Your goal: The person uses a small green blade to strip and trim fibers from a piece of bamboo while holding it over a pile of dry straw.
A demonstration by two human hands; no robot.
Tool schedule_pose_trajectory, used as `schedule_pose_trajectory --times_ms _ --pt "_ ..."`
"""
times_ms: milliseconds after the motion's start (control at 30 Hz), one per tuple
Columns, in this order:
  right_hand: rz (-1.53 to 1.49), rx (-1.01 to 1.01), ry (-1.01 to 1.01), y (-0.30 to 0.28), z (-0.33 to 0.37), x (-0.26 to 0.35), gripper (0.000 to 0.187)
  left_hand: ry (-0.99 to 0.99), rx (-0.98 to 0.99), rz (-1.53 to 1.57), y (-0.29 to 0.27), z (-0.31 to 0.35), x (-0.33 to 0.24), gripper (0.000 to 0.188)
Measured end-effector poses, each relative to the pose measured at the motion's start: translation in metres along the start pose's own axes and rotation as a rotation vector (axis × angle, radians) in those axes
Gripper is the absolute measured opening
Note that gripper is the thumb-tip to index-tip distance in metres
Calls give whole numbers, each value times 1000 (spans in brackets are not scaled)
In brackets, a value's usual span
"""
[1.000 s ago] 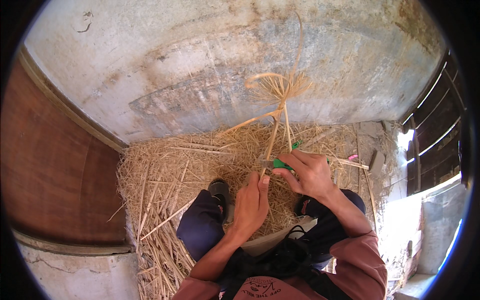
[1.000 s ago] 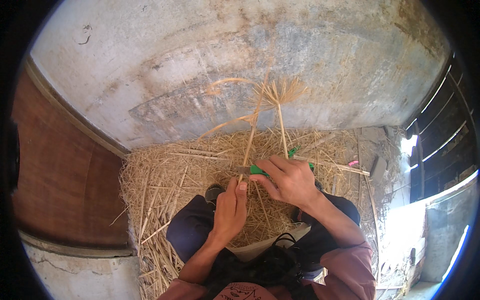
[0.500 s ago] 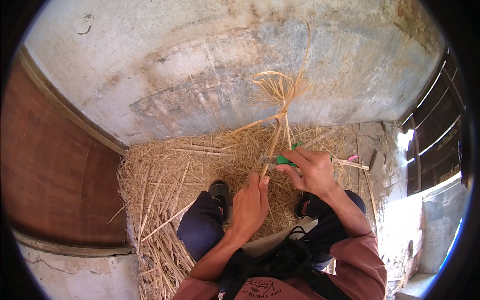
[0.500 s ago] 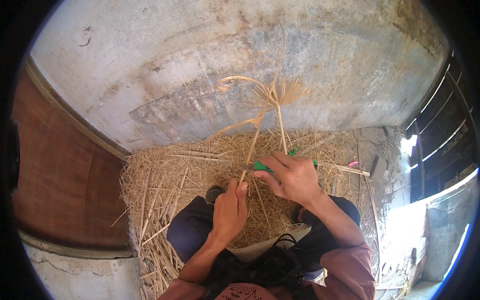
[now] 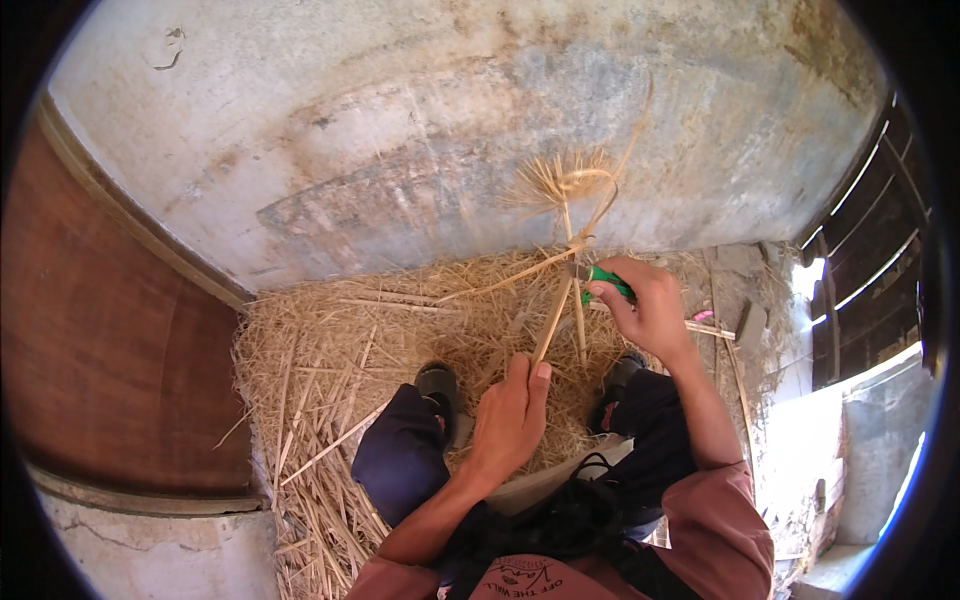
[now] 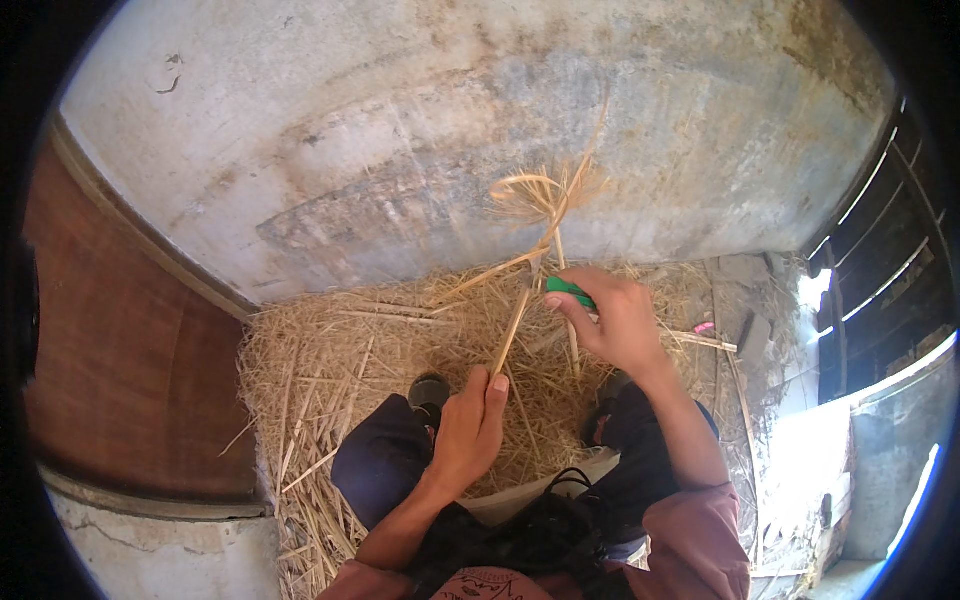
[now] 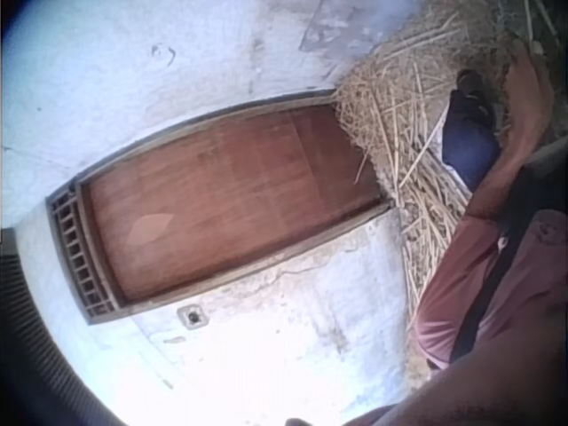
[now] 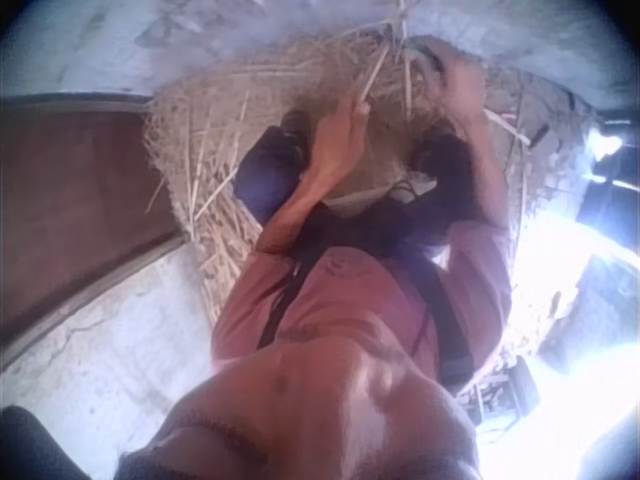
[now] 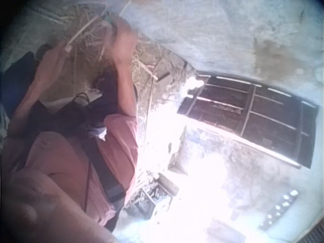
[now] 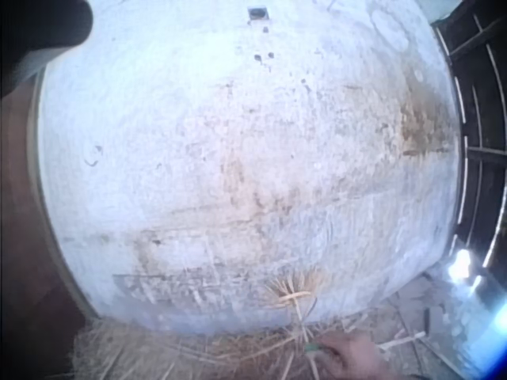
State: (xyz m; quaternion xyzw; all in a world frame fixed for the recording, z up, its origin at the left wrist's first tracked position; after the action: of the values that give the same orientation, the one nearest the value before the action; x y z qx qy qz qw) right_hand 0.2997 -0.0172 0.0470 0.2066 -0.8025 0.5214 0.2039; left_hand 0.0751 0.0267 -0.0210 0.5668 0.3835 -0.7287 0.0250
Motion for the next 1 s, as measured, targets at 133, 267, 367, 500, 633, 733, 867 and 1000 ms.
schedule_pose_trajectory --times_ms 133,267,367,500,633,733,867,1000 --pt "-454 93 66 17 3 -24 28 57 47 239 2 -4 6 31" --pt "-132 61 -111 27 7 6 26 83 14 397 -6 -5 19 28" --pt "24 30 -271 36 18 28 26 91 -6 382 -13 -6 8 26" --pt "147 64 -320 44 21 44 28 124 -45 268 -17 -5 7 26" --pt "212 44 -353 45 22 46 30 151 -103 189 -21 -2 -5 25" --pt "218 21 -341 42 19 49 30 148 -115 206 -23 0 -6 25" --pt "231 14 -338 41 20 50 28 119 -93 263 -21 0 -2 27" --pt "206 -20 -233 36 17 34 27 90 -74 287 -17 3 3 29"
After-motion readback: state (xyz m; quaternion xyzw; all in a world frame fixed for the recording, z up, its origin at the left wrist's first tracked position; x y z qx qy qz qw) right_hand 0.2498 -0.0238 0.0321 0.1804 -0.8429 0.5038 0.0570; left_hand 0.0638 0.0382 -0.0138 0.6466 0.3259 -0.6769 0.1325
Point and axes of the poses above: each hand's wrist, its own z-axis away from the middle knuckle, its own y-axis out of the palm, x = y × z, the point moved 6 cm from there along -z, towards the middle knuckle, and after that the axes turned 15 degrees about x, right-handed, at the moved point
